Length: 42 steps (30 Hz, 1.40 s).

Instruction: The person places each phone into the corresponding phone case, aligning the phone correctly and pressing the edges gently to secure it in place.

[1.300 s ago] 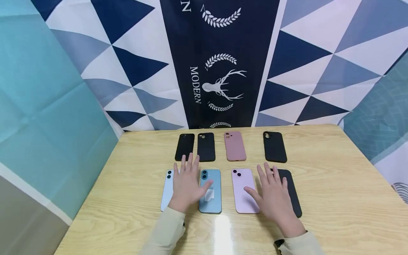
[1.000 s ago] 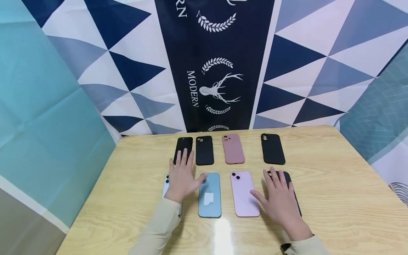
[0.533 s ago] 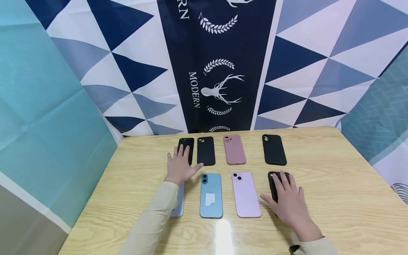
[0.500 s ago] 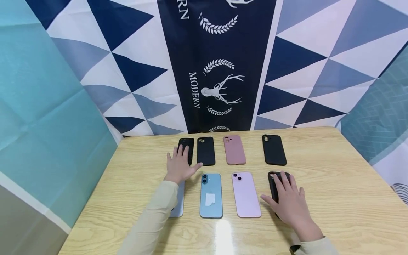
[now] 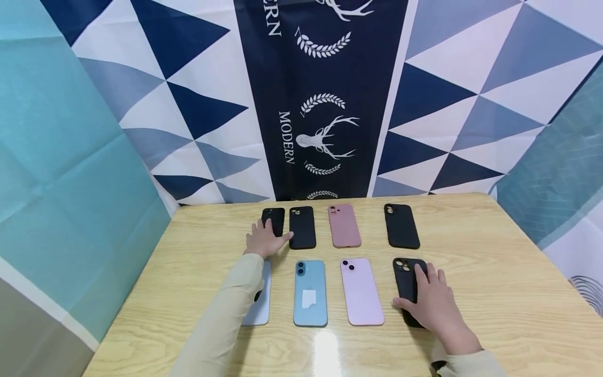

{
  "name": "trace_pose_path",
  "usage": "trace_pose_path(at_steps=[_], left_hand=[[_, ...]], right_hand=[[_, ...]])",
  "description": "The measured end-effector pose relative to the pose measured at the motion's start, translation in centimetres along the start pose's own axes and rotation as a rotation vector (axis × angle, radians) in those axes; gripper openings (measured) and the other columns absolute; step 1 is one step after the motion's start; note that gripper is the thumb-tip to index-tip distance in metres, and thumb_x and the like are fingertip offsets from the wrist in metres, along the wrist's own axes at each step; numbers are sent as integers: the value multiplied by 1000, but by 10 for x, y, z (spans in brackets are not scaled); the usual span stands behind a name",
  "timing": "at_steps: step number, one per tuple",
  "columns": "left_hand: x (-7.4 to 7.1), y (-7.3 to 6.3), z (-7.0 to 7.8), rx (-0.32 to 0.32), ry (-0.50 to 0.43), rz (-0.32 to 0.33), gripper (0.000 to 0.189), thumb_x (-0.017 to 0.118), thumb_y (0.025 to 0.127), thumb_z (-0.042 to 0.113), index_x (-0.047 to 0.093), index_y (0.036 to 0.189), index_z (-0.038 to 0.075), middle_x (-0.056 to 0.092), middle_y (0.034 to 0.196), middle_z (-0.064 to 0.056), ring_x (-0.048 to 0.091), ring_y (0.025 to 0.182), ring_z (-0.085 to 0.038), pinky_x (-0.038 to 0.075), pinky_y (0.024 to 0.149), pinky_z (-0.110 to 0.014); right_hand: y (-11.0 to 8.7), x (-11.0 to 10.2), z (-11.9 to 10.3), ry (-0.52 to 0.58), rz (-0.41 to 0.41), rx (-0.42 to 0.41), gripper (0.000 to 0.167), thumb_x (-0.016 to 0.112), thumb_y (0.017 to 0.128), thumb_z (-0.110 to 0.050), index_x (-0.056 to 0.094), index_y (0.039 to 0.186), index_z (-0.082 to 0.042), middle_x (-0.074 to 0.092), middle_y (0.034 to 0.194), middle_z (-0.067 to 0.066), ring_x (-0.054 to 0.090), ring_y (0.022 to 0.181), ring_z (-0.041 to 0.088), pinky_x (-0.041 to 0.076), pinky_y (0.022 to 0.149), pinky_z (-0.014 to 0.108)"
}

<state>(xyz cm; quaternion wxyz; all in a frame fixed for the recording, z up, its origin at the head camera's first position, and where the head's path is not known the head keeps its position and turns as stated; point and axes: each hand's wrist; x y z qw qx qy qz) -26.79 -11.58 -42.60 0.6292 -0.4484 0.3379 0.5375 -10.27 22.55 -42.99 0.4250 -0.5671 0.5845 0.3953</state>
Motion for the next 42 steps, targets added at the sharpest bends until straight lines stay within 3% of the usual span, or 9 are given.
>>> trace_pose_path(at_steps=[3,6,10,14,21,27,36,42], left_hand=[[1,4,-1,-59,16,10,95,46,89,66,20,152,0,19,158,-27,16,147,-44,19,118,-60],[2,7,-2,-100,34,16,96,47,89,65,22,150,-4,24,155,-28,23,144,-45,23,117,-59],[6,12,0,-135,40,34,90,51,89,60,29,145,-8,38,146,-28,39,134,-42,34,111,-54],[9,16,5,-164,73,78,81,56,89,52,40,137,-11,50,131,-26,49,121,-38,44,102,-47],[9,14,12,-196,74,136,43,57,86,28,63,109,-8,52,114,-26,48,104,-35,51,84,-43],[8,14,18,-227,-1,136,31,63,84,24,68,93,-5,50,112,-27,44,99,-35,51,74,-41],[3,32,16,-314,-50,119,51,77,76,29,63,113,-3,52,114,-25,46,103,-33,53,80,-41],[5,35,11,-359,-54,117,67,82,71,37,60,121,-2,55,117,-24,49,104,-33,52,84,-42]], right_hand=[[3,-2,-2,1,-43,28,106,81,71,-43,28,138,19,26,137,50,25,126,66,39,92,71],[4,-4,-3,-8,-74,57,111,84,68,-44,27,134,25,35,126,50,38,116,63,43,91,65],[4,-6,-4,-37,-91,85,108,83,68,-46,31,123,32,48,107,46,52,99,55,49,84,58],[4,-4,-6,-48,-110,113,105,82,69,-47,36,116,34,52,101,46,56,95,55,52,81,56],[4,-3,-8,-31,-93,183,82,85,65,-44,53,97,24,60,86,36,63,79,45,54,65,50],[3,-6,-3,-18,-61,199,71,87,62,-41,59,89,18,61,81,33,62,74,42,53,57,48],[4,-11,-4,7,-7,190,81,91,53,-39,57,93,22,51,86,38,50,83,52,47,67,50],[5,-10,-3,15,-49,220,89,93,49,-43,57,97,22,48,89,35,46,85,49,46,67,48]])
Point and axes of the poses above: each hand's wrist, its own y-axis towards the middle knuckle, its own x-axis out of the palm, z = x × y
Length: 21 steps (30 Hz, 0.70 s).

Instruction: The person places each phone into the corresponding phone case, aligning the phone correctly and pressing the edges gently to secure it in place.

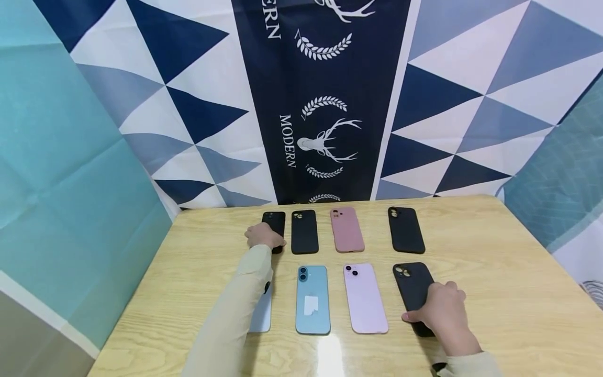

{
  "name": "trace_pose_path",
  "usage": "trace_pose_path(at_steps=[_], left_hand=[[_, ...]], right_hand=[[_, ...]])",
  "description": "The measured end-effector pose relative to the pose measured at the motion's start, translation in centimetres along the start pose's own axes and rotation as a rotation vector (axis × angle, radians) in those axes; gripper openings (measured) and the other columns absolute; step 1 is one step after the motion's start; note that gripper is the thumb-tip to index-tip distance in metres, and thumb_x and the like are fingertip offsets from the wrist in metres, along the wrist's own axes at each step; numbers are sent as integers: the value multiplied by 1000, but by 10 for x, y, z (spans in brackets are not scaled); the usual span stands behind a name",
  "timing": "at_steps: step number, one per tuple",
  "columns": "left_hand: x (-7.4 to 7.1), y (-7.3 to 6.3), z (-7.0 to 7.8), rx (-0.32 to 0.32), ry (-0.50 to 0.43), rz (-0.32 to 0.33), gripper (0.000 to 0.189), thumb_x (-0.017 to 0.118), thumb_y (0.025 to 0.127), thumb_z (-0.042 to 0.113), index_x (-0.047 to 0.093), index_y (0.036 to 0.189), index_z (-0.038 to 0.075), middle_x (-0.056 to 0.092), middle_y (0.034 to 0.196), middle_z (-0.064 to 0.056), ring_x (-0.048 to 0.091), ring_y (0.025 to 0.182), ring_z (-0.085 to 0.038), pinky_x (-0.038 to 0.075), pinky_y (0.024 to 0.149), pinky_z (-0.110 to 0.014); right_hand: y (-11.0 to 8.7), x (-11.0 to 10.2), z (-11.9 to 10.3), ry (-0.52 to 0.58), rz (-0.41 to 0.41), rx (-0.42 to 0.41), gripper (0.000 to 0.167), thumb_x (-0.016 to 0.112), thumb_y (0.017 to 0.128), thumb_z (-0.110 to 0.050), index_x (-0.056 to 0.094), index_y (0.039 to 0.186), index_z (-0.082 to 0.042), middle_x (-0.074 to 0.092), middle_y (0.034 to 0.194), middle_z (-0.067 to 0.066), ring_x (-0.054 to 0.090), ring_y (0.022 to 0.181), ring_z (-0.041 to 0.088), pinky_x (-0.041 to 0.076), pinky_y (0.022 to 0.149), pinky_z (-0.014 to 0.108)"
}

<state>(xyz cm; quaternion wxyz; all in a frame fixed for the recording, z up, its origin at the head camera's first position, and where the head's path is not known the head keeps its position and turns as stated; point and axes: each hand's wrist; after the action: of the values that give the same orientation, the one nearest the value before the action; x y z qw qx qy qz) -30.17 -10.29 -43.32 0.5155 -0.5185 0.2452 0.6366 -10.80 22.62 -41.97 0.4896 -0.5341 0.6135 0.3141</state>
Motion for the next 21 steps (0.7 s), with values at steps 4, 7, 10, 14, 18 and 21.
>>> trace_pose_path(at_steps=[4,7,10,14,18,21], left_hand=[[-3,-2,-3,6,-8,23,72,85,67,41,62,120,-1,58,115,-24,52,103,-34,53,81,-42],[-4,-3,-4,20,-15,42,75,87,65,42,62,120,-1,59,115,-24,53,104,-35,53,82,-42],[-6,-3,-5,35,-32,48,78,89,62,43,61,121,-1,60,116,-24,54,105,-35,53,84,-43],[-8,0,-10,45,-66,19,83,90,60,45,60,121,-2,62,117,-20,56,102,-33,53,86,-42],[-12,3,-17,73,-68,-35,85,89,60,46,58,122,-4,64,118,-18,60,101,-30,53,91,-40],[-14,5,-21,117,-65,-66,84,88,63,43,57,124,-6,63,120,-20,62,103,-30,54,93,-39]], right_hand=[[2,-1,2,-18,-27,10,93,92,48,-47,57,99,22,49,89,35,46,85,48,46,67,46],[3,-2,4,-26,-35,-1,97,91,49,-50,56,101,24,51,88,35,48,85,47,45,70,47],[4,-3,6,-15,-47,-14,99,90,51,-51,54,102,25,54,89,36,52,85,46,48,74,50],[6,-8,11,22,-80,-16,96,90,53,-49,53,101,25,58,91,36,59,83,41,52,75,50],[10,-12,17,64,-128,1,90,90,57,-46,54,103,24,61,93,34,60,81,36,53,73,47],[15,-16,25,93,-163,13,89,87,62,-47,54,108,23,62,98,35,61,85,37,53,74,46]])
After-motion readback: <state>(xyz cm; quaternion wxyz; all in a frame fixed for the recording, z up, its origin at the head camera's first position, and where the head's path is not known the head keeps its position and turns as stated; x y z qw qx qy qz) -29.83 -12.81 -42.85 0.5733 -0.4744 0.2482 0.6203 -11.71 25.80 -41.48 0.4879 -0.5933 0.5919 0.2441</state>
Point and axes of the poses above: each hand's wrist, its own y-axis towards the middle knuckle, its own x-axis out of the palm, z = x × y
